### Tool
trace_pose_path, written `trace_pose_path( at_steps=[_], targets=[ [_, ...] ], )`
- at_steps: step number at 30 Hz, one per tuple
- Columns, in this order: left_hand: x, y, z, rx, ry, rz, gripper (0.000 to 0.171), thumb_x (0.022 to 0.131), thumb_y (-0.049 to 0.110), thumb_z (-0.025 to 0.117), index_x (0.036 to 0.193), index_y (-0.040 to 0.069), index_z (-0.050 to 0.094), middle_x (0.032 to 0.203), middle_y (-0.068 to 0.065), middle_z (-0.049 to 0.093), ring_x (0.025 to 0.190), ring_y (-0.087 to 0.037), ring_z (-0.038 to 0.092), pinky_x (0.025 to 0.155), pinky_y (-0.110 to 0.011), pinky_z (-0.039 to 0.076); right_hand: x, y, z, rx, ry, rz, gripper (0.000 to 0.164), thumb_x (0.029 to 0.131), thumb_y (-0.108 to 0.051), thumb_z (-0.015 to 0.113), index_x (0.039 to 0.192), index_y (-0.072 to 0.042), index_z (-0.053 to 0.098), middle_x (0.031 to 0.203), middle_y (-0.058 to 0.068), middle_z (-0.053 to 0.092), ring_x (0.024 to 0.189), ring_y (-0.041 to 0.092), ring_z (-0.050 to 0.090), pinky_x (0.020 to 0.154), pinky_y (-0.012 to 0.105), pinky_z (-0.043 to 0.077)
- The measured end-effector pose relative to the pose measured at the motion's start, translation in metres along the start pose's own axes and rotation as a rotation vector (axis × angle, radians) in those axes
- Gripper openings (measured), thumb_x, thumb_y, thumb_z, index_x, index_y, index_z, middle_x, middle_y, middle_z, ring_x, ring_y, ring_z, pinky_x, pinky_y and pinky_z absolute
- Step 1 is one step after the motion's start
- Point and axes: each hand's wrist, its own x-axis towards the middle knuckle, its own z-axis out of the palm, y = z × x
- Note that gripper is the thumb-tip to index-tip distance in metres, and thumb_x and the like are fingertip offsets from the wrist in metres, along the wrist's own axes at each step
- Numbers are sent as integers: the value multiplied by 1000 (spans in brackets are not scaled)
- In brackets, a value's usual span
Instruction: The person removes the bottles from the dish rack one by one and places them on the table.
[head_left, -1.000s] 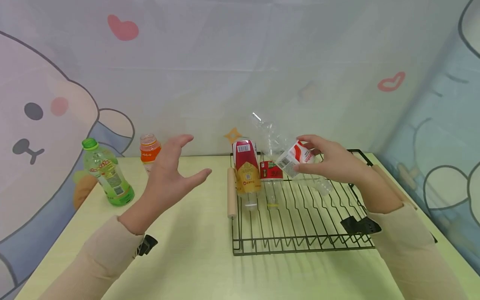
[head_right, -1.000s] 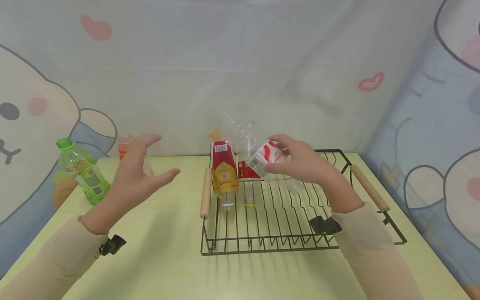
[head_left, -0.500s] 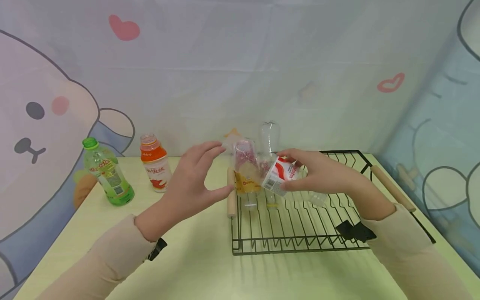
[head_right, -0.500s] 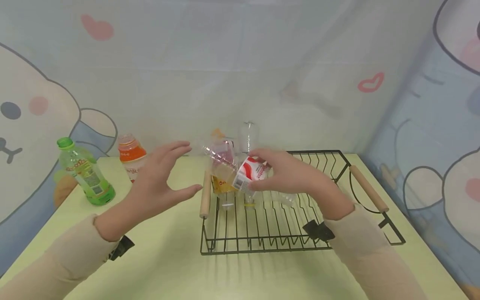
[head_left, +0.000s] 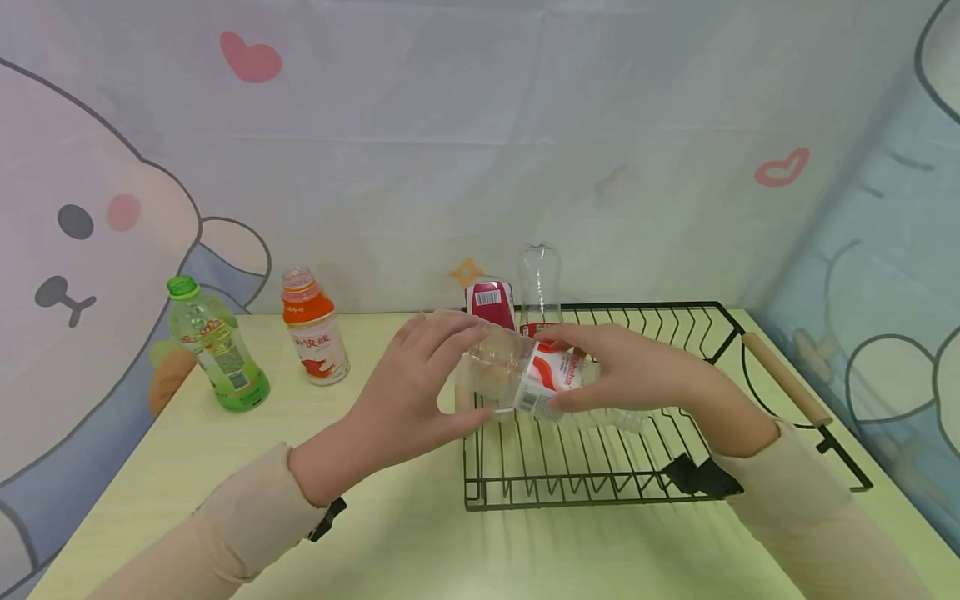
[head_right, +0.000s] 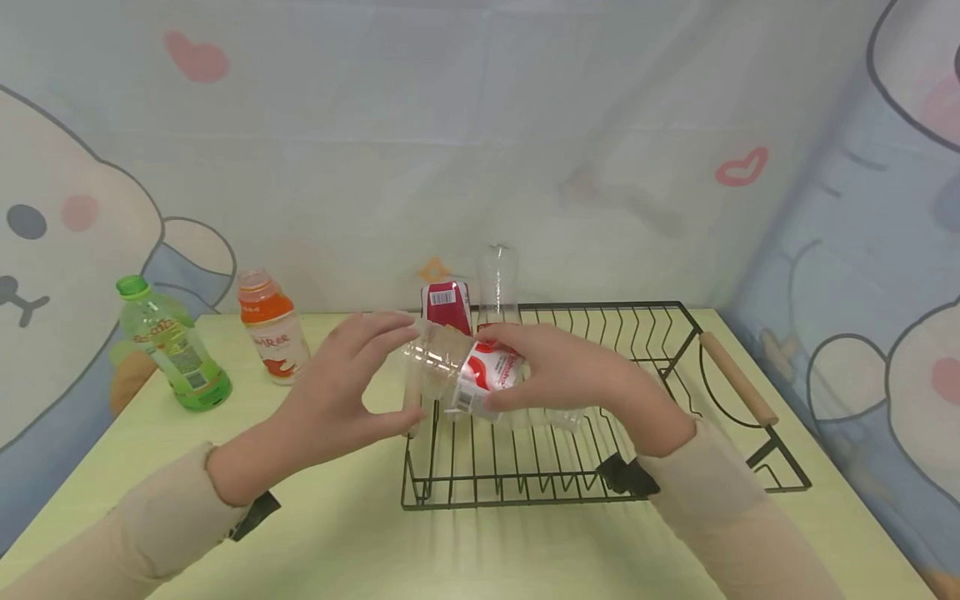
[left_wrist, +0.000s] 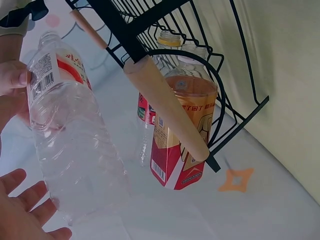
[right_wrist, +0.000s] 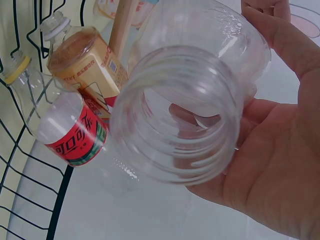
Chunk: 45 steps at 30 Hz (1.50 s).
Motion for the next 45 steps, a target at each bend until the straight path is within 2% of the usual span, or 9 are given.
trace_pose_path(
  at_steps=[5,10,17,23,30,35,45],
  targets=[
    [-2,4,2,16,-50,-5,70,70,31,85,126,3,55,127,-11,56,120,-26,49,106,-50,35,0,-3,4,-3,-6,-30,69,81,-33,75,140,-15,46,113,-3,59,97,17,54,76,31,51],
    [-5,8,5,25,-90,-26,68,70,34,85,125,6,56,126,-8,56,120,-25,49,106,-54,34,0,-8,6,-8,-27,-20,69,81,-32,74,141,-14,45,112,-4,59,95,16,55,75,30,52],
    [-5,11,7,47,-156,-56,66,70,37,85,124,10,57,123,-5,58,119,-23,49,106,-54,34,-1,-14,7,-6,-65,-41,64,82,-32,73,138,-14,48,105,-7,60,93,15,56,75,29,52],
    [-7,11,9,73,-198,-57,67,70,39,84,125,11,57,123,-5,59,119,-24,51,106,-54,35,0,-15,8,-18,-76,-60,61,83,-36,72,135,-14,50,107,-6,60,94,14,56,77,29,51],
    [-8,11,9,104,-234,-49,68,68,37,85,125,13,57,123,-5,59,118,-25,52,103,-54,38,1,-17,9,-33,-80,-84,59,84,-38,71,135,-15,51,111,-6,61,97,14,56,81,32,51],
    [-9,12,9,110,-255,-59,71,67,35,87,126,13,57,124,-5,59,118,-25,53,99,-48,42,2,-19,9,-35,-92,-83,62,85,-39,70,138,-15,50,114,-6,60,100,14,56,84,35,51],
    [-12,8,10,120,-243,-42,67,68,32,85,125,13,57,123,-5,60,117,-23,54,94,-44,45,6,-20,9,-37,-98,-103,57,85,-36,69,135,-14,51,109,-7,61,97,13,57,82,34,51]
  ],
)
